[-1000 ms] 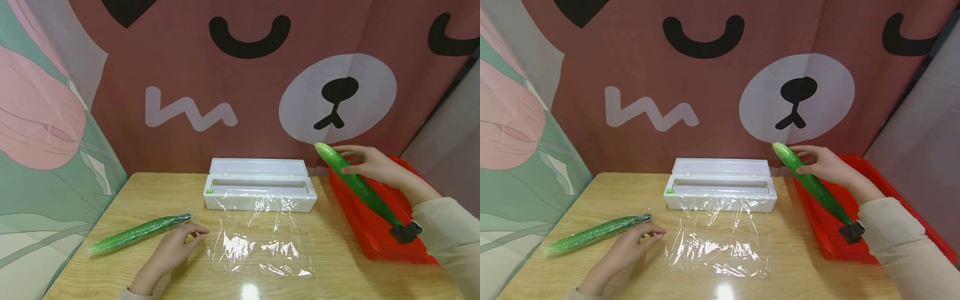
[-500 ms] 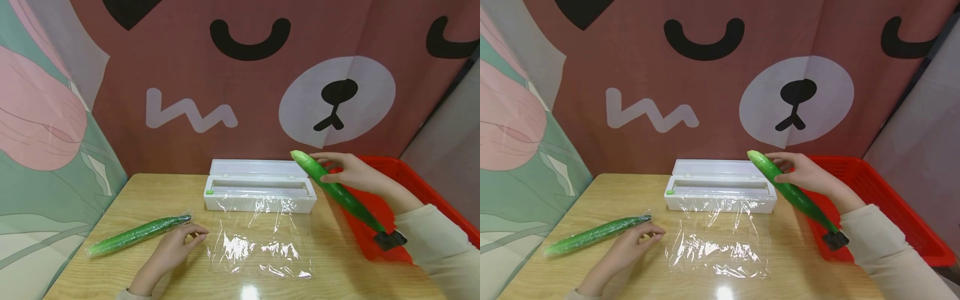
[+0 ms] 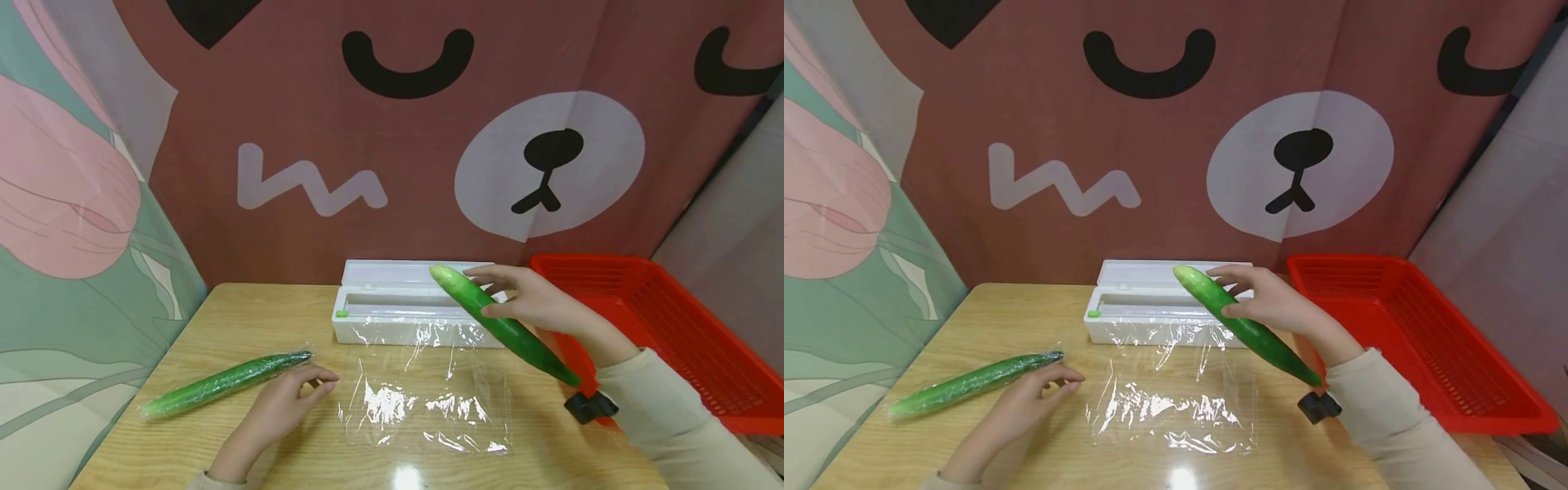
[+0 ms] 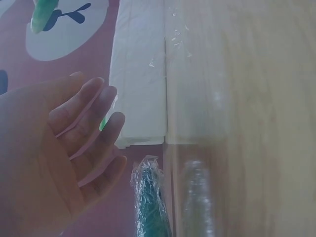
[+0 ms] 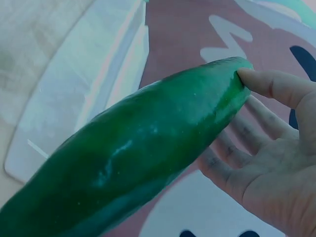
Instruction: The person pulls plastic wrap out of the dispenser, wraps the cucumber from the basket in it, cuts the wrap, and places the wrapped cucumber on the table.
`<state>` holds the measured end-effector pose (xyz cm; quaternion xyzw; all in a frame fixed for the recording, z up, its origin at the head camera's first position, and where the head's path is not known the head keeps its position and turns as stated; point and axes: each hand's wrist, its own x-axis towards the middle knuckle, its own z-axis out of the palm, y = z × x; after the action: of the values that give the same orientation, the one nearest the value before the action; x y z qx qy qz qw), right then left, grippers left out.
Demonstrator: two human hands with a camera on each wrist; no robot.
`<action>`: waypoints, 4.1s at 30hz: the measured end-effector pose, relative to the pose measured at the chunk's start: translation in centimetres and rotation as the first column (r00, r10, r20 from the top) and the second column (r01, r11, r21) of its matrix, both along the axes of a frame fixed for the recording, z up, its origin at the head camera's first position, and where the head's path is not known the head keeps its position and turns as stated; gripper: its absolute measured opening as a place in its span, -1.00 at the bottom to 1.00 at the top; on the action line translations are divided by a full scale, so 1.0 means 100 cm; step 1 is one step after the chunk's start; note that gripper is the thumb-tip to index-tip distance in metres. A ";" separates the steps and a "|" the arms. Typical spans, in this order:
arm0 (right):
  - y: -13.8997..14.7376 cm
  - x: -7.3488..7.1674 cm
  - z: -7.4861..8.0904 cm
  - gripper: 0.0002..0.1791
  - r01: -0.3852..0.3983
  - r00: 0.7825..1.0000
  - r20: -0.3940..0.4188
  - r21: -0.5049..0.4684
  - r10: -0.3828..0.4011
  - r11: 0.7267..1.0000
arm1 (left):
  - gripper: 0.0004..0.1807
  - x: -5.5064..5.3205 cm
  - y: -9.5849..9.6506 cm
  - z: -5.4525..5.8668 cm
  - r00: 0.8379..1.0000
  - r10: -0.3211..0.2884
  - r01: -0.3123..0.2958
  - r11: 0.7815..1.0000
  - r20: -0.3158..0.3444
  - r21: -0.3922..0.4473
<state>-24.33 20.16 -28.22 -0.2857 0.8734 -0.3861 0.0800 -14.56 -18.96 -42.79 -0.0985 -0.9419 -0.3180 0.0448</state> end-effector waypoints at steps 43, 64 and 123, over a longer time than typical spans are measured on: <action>-0.103 0.020 -0.106 -0.42 -0.296 0.943 0.160 0.001 0.292 0.955 | -0.87 -0.002 -0.008 0.004 0.998 0.055 -0.055 0.998 0.036 -0.007; -0.117 0.027 -0.135 -0.53 -0.265 0.938 0.239 0.023 0.252 0.964 | -0.89 -0.002 -0.008 0.006 0.999 0.044 -0.044 0.999 0.031 -0.005; 0.012 0.075 -0.134 -0.87 0.053 0.999 -0.001 -0.139 -0.054 0.989 | -0.83 0.012 0.006 0.001 0.925 -0.375 0.380 0.916 0.060 -0.127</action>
<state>-16.78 21.35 -41.62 -0.2681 0.8518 -0.4475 0.0474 -13.34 -18.39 -42.66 -0.2756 -0.9254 -0.2570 -0.0406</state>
